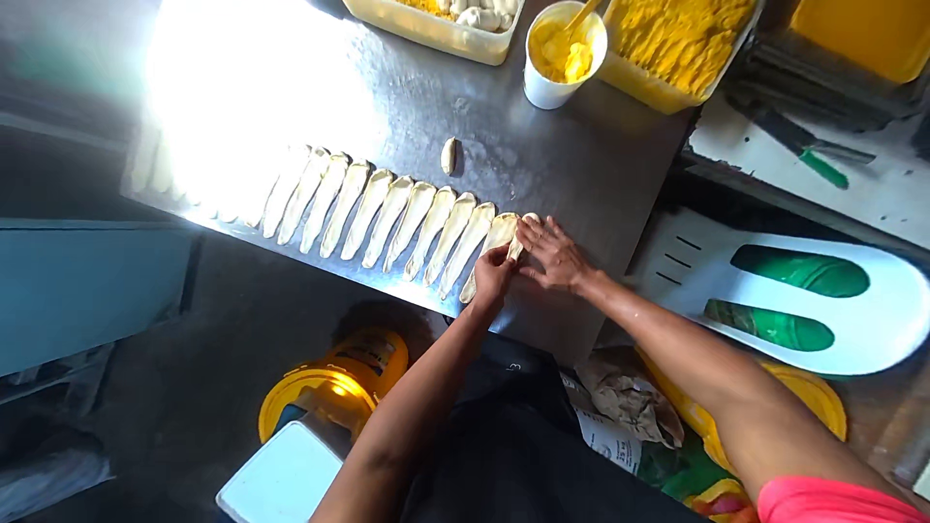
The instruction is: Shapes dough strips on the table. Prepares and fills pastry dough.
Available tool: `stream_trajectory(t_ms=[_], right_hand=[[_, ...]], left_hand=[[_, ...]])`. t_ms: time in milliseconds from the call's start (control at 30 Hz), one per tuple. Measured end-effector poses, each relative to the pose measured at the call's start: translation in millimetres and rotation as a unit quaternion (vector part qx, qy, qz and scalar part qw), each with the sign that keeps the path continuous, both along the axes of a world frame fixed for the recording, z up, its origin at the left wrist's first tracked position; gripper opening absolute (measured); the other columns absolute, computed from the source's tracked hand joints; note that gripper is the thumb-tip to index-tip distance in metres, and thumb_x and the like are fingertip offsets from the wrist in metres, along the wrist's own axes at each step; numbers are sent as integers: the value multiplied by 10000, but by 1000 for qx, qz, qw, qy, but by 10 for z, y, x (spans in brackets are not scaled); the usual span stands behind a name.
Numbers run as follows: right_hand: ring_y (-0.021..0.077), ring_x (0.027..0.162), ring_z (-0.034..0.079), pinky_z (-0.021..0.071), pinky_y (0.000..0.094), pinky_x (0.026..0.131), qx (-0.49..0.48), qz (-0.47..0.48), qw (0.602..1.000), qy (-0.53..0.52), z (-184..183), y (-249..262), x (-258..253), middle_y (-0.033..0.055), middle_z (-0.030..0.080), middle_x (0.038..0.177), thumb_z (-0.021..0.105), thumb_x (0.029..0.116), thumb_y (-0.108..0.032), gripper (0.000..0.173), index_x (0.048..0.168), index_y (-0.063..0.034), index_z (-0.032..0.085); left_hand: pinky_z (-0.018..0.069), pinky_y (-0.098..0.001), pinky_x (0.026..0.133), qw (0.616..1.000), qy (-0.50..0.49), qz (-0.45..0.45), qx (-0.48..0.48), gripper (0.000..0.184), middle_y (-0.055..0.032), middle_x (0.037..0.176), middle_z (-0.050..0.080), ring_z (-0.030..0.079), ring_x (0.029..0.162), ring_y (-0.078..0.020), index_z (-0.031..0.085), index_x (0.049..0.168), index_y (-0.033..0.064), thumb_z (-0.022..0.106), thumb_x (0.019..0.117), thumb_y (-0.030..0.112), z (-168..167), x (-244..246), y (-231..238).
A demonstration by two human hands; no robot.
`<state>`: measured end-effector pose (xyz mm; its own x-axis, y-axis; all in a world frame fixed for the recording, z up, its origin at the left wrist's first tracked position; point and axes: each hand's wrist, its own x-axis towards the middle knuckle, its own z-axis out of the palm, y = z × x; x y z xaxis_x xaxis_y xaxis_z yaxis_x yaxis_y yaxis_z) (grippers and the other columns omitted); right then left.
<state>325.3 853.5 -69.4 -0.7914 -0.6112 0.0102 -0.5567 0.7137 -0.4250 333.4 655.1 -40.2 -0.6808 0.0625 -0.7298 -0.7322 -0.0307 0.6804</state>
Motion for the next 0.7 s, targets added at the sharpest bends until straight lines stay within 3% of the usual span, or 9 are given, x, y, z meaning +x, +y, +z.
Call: stream_trajectory(t_ms=[67,133,167,267,333,433,567,700], right_hand=[[214,1586,205,141,571,1296,-3,17,1000,-17,15,-43,86,69,296,1693,488,986,-619,807,1593,-97,390],[182,1568,262,183,565,1283,19,46,999,-11,11,65,73,20,346,1674,434,1021,-601,718,1582,-153,428],[168,1571,247,160,570,1286,32,36,999,-3,2,89,70,3,340,1678,413,1028,-612,710,1583,-170,429],[219,1595,167,120,601,1290,24,-15,1000,-8,7,-175,324,64,283,1698,473,970,-673,851,1592,-97,392],[201,1579,228,174,582,1281,15,22,999,-30,15,-255,473,44,327,1682,503,971,-630,793,1576,-122,429],[148,1562,268,181,552,1287,43,22,999,6,47,-85,279,-14,362,1667,414,1031,-613,695,1570,-176,453],[260,1594,169,153,572,1290,24,-50,998,25,-33,-513,666,113,278,1694,492,953,-674,885,1585,-62,390],[273,1572,248,212,567,1276,4,-82,997,17,-142,-1049,1454,120,340,1667,501,934,-654,870,1562,-56,430]], left_hand=[[631,-432,868,996,30,-50,-63,329,-153,1032,748,747,904,-228,669,1228,-7,722,913,67,-31,25,-101],[638,-416,859,989,37,-86,-115,276,-110,988,758,754,874,-195,694,1161,10,743,917,130,16,161,-175],[652,-403,834,986,44,-94,-130,248,-89,953,764,760,838,-178,701,1116,19,752,921,163,21,225,-198],[665,-392,810,982,72,-90,-147,217,-66,894,773,768,800,-161,726,1024,36,741,941,236,-32,312,-273],[625,-415,901,981,85,-98,-142,220,-91,992,763,751,914,-178,723,1091,31,702,967,211,-43,394,-341],[592,-426,965,981,93,-116,-124,261,-128,1120,735,722,1033,-209,677,1202,11,676,951,84,5,496,-366],[582,-462,964,961,129,-132,-206,292,-132,1089,741,719,1033,-241,678,1207,29,698,933,128,70,638,-458],[587,-531,904,919,153,-188,-311,276,-177,1234,650,696,1038,-330,660,1202,64,572,1013,246,44,1013,-633]])
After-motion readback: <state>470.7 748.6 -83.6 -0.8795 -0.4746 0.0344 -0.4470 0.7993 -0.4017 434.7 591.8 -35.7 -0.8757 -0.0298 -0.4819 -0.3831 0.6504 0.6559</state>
